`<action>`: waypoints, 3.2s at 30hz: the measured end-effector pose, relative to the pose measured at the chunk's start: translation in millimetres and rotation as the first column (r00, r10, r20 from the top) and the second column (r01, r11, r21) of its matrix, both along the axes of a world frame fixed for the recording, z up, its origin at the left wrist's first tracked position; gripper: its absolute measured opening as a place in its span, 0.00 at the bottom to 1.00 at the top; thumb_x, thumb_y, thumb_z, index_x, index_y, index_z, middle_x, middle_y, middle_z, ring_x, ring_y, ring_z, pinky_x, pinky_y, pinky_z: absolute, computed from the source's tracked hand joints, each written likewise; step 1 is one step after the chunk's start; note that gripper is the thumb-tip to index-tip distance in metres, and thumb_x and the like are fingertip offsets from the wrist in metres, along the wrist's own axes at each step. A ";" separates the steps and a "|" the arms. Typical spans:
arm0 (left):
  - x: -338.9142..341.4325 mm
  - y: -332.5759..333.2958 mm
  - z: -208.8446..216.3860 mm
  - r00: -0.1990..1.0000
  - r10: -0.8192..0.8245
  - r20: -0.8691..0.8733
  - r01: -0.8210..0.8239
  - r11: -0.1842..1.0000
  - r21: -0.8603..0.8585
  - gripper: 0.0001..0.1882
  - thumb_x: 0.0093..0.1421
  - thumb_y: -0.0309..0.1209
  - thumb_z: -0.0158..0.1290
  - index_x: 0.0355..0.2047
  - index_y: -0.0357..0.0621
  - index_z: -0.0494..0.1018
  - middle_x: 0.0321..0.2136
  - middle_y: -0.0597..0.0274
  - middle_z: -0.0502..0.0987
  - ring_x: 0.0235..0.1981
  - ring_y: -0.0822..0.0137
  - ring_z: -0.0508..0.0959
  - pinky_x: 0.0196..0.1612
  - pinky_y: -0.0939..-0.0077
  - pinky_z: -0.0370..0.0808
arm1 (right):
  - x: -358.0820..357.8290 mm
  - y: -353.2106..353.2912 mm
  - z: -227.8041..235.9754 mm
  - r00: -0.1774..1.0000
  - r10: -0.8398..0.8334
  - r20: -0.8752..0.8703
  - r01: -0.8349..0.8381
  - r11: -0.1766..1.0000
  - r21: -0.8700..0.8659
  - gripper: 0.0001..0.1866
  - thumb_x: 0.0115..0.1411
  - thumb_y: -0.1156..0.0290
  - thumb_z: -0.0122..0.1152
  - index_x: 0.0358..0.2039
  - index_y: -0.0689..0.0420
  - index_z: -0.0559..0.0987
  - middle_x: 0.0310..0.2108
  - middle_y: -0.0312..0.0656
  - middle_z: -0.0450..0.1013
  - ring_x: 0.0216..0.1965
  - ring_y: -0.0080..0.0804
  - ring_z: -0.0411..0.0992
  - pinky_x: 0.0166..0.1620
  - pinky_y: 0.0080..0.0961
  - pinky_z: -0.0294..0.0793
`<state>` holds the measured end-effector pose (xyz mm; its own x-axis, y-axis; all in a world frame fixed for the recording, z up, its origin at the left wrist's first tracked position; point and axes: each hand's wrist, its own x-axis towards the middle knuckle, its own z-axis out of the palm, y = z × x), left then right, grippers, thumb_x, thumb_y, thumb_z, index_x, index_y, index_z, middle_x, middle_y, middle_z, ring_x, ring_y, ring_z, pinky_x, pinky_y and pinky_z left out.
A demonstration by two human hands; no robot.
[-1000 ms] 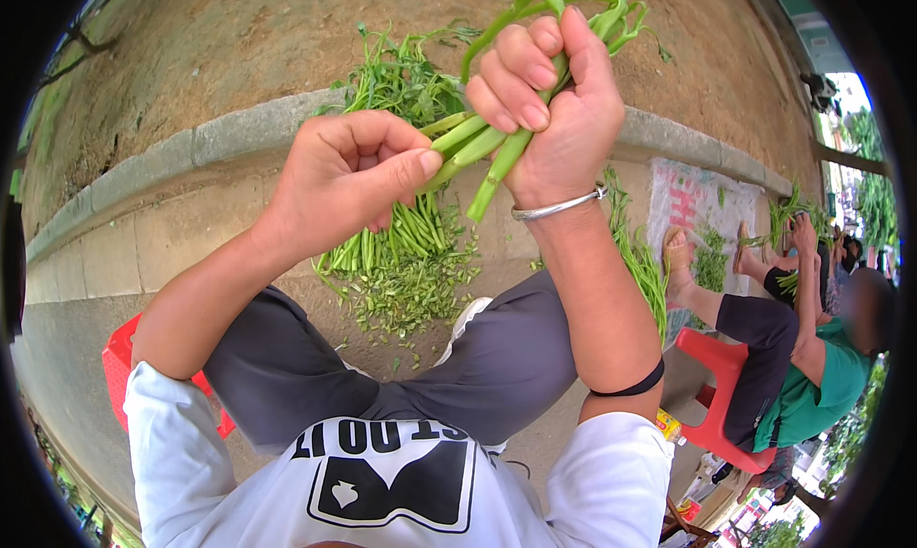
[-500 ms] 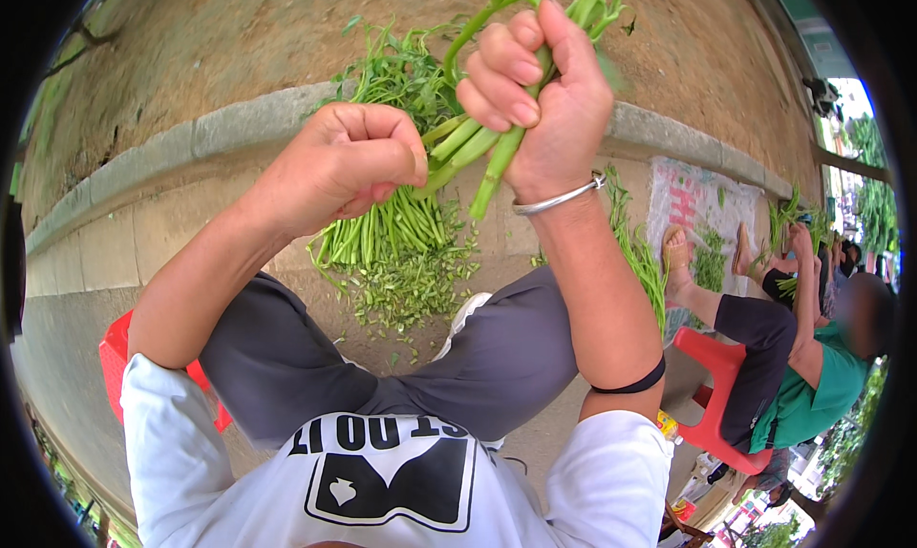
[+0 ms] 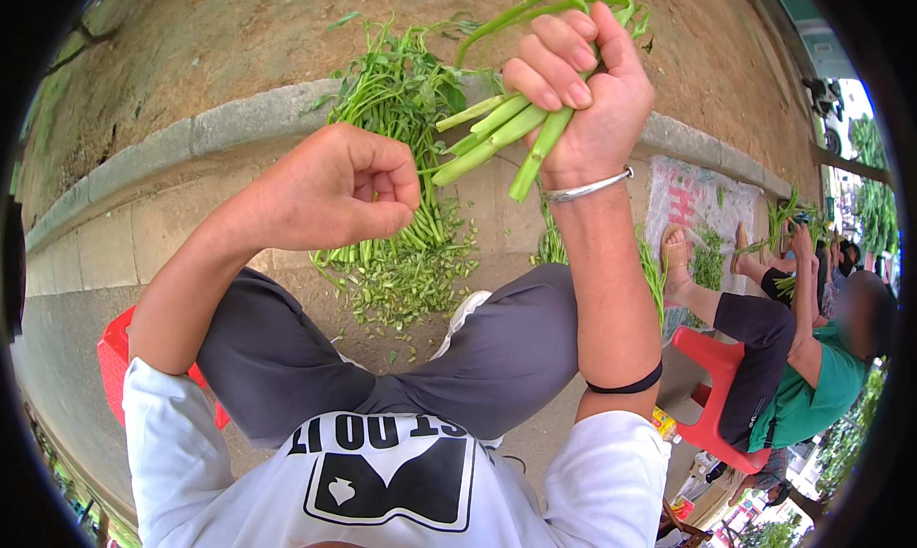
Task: The person picks through a bunch of green leafy vegetables by hand, breaking off stems and separating the edible parts into a pile on the ground.
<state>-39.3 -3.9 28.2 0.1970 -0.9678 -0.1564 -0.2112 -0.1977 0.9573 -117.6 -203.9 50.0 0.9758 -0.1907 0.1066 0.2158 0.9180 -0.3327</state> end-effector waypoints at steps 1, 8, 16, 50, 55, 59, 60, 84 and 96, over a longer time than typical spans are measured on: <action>-0.3 0.5 0.1 0.999 0.018 0.042 -0.017 0.999 -0.026 0.03 0.50 0.23 0.52 0.21 0.39 0.72 0.15 0.74 0.70 0.17 0.85 0.65 0.20 0.89 0.63 | 0.2 -0.1 -0.7 1.000 0.007 -0.005 -0.007 1.000 0.009 0.13 0.61 0.65 0.38 0.21 0.54 0.62 0.14 0.29 0.55 0.09 0.16 0.51 0.15 0.17 0.52; -3.4 -5.7 9.2 0.947 0.224 -0.228 -0.233 0.972 -0.010 0.04 0.52 0.26 0.52 0.24 0.37 0.73 0.16 0.72 0.71 0.15 0.84 0.67 0.17 0.89 0.63 | 0.6 3.7 -2.2 0.997 0.066 -0.039 -0.063 0.996 0.067 0.14 0.62 0.65 0.38 0.20 0.55 0.62 0.14 0.29 0.55 0.09 0.16 0.51 0.15 0.17 0.52; -13.2 -10.5 -4.3 0.949 0.315 -0.027 -0.313 0.923 -0.222 0.04 0.50 0.25 0.55 0.24 0.36 0.74 0.15 0.70 0.72 0.15 0.85 0.66 0.16 0.89 0.62 | 3.4 11.7 -1.7 0.996 0.072 -0.060 -0.072 0.997 0.011 0.14 0.62 0.65 0.38 0.20 0.54 0.62 0.14 0.29 0.55 0.09 0.15 0.51 0.15 0.16 0.52; -6.1 -14.3 -8.5 0.900 0.415 -0.135 -0.435 0.873 -0.220 0.04 0.49 0.24 0.50 0.20 0.37 0.72 0.13 0.69 0.70 0.14 0.83 0.67 0.15 0.87 0.63 | 3.5 19.9 0.2 0.998 0.046 -0.052 -0.050 0.996 -0.078 0.14 0.63 0.66 0.37 0.21 0.55 0.62 0.14 0.29 0.55 0.09 0.15 0.51 0.15 0.16 0.53; -7.6 -15.4 0.2 0.822 0.446 -0.355 -0.486 0.873 -0.029 0.04 0.50 0.26 0.51 0.23 0.37 0.73 0.15 0.68 0.70 0.13 0.81 0.68 0.15 0.86 0.66 | 1.9 18.8 2.7 0.998 0.019 -0.062 -0.023 0.997 -0.070 0.13 0.62 0.65 0.38 0.21 0.54 0.63 0.14 0.28 0.54 0.09 0.15 0.51 0.14 0.16 0.52; -9.9 -18.6 -2.8 0.743 0.521 -0.421 -0.548 0.834 0.064 0.05 0.50 0.27 0.51 0.23 0.37 0.72 0.17 0.66 0.71 0.13 0.80 0.68 0.15 0.85 0.66 | 1.7 20.5 -0.8 0.997 0.001 -0.077 -0.009 0.994 -0.111 0.14 0.62 0.64 0.38 0.21 0.54 0.63 0.13 0.28 0.54 0.09 0.15 0.51 0.14 0.16 0.52; -9.8 -18.9 -4.0 0.722 0.536 -0.438 -0.567 0.821 0.072 0.05 0.50 0.28 0.52 0.24 0.38 0.72 0.17 0.66 0.71 0.14 0.80 0.68 0.15 0.85 0.66 | 1.7 20.8 -2.1 0.997 -0.005 -0.082 -0.005 0.993 -0.116 0.14 0.62 0.64 0.38 0.21 0.54 0.63 0.13 0.28 0.54 0.09 0.15 0.51 0.14 0.16 0.52; -1.1 -8.6 8.0 0.760 0.189 -0.622 -0.174 0.981 0.085 0.08 0.52 0.27 0.47 0.28 0.35 0.71 0.19 0.58 0.74 0.10 0.77 0.68 0.10 0.84 0.67 | -3.2 10.9 2.9 0.983 0.172 0.056 -0.177 0.979 0.103 0.14 0.62 0.65 0.37 0.21 0.55 0.63 0.15 0.30 0.56 0.10 0.16 0.52 0.16 0.17 0.53; -2.8 -11.5 1.7 0.475 0.155 -0.866 -0.137 0.985 0.101 0.13 0.56 0.29 0.43 0.30 0.30 0.72 0.17 0.59 0.73 0.09 0.77 0.67 0.08 0.86 0.65 | -4.1 14.1 7.8 0.987 0.151 0.058 -0.154 0.986 0.058 0.14 0.63 0.66 0.37 0.21 0.56 0.62 0.14 0.31 0.55 0.10 0.17 0.53 0.16 0.16 0.53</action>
